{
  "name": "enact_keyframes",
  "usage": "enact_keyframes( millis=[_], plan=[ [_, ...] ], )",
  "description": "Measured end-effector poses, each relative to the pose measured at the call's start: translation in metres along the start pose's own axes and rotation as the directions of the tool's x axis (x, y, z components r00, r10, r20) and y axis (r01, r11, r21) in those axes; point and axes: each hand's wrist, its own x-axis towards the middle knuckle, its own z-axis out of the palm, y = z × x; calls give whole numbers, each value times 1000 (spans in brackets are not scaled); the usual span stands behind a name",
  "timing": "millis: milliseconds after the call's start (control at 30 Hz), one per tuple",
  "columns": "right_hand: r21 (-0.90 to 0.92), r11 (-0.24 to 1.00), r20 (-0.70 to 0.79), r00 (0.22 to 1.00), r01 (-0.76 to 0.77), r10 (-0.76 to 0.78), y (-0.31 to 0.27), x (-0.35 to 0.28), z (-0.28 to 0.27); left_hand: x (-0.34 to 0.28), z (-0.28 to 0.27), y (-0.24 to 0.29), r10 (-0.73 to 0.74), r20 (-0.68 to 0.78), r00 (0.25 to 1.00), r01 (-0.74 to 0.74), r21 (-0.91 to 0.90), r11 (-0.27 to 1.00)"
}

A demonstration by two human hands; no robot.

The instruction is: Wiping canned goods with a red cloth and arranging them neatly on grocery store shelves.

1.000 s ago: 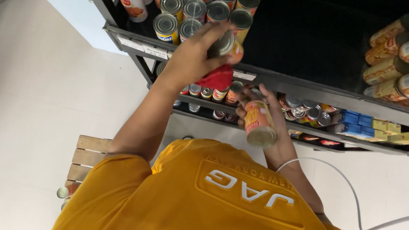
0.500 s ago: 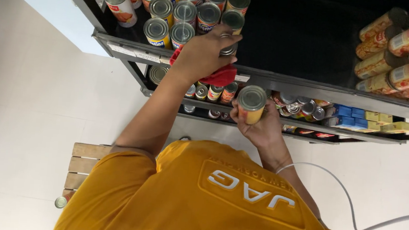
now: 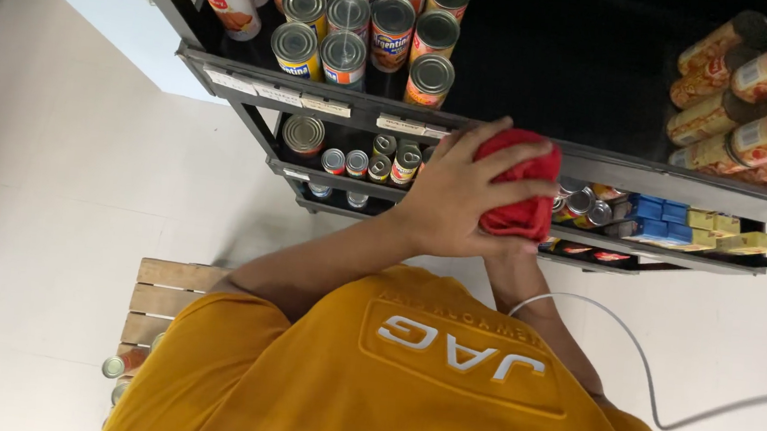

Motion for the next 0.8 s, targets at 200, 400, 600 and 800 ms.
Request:
enact_keyframes(
  millis=[200,400,600,800],
  plan=[
    [-331,883,113,943,334,-314,-2,7,-35,11,3,-4,534,9,845,-435,-568,699],
    [-547,575,310,785,609,-536,-4,22,-61,20,25,-3,265,95,960,-233,-262,936],
    [-653,134,539,582,745,-609,6,19,-103,31,24,-3,-131,209,969,206,-391,897],
    [238,966,341,940,-102,16,-8,15,-74,16,26,-21,-661,308,684,538,-825,172]
  ],
)
